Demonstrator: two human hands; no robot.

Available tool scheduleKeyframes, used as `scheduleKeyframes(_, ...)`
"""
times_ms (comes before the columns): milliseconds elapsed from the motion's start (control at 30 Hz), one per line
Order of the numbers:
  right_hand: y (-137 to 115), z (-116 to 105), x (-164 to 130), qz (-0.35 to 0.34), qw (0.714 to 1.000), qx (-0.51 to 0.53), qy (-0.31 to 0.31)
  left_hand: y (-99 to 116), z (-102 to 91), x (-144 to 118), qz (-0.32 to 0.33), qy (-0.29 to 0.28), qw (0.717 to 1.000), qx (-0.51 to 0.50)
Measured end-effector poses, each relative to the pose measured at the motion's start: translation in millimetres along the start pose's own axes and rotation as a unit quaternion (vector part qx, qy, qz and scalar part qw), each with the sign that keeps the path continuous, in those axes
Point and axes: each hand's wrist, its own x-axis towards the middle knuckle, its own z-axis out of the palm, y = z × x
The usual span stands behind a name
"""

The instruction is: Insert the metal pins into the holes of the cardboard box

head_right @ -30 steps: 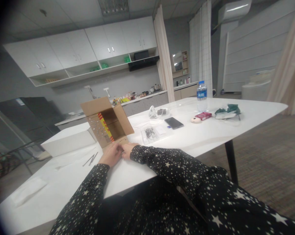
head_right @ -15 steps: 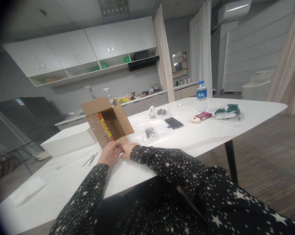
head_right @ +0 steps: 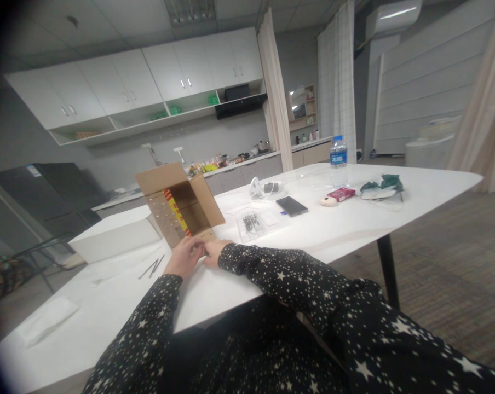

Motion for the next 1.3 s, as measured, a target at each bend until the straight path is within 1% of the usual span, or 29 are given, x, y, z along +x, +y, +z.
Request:
scheduleKeyframes(267,0.6,1.6,0.9,0.01,1.0,-0.002,0.004,-5.3,4.8,-0.1,-0.004,0.013,1.0,-0.019)
scheduleKeyframes(433,-0.7,0.7,0.8,0.021,1.0,-0.006,-0.003,-4.3,5.0,0.0,-0.01,0.025,0.999,-0.021)
scheduleKeyframes(667,0.5,1.5,1.3,0.027,1.0,0.003,-0.004,-3.9,3.7,0.3,-0.015,0.02,1.0,-0.016)
scheduleKeyframes(767,1.1,2.0,1.7,0.022,1.0,0.003,-0.003,-4.0,3.5,0.2,-0.013,0.012,1.0,-0.016)
scheduleKeyframes(933,0.4,1.7,1.9,0.019,1.0,0.001,-0.003,-1.9,1.7,0.2,-0.003,-0.024,1.0,-0.008)
scheduleKeyframes(1300,2.8,7.1,4.7,0.013,1.0,-0.006,0.003,-4.6,1.6,0.5,-0.017,-0.042,0.999,0.013)
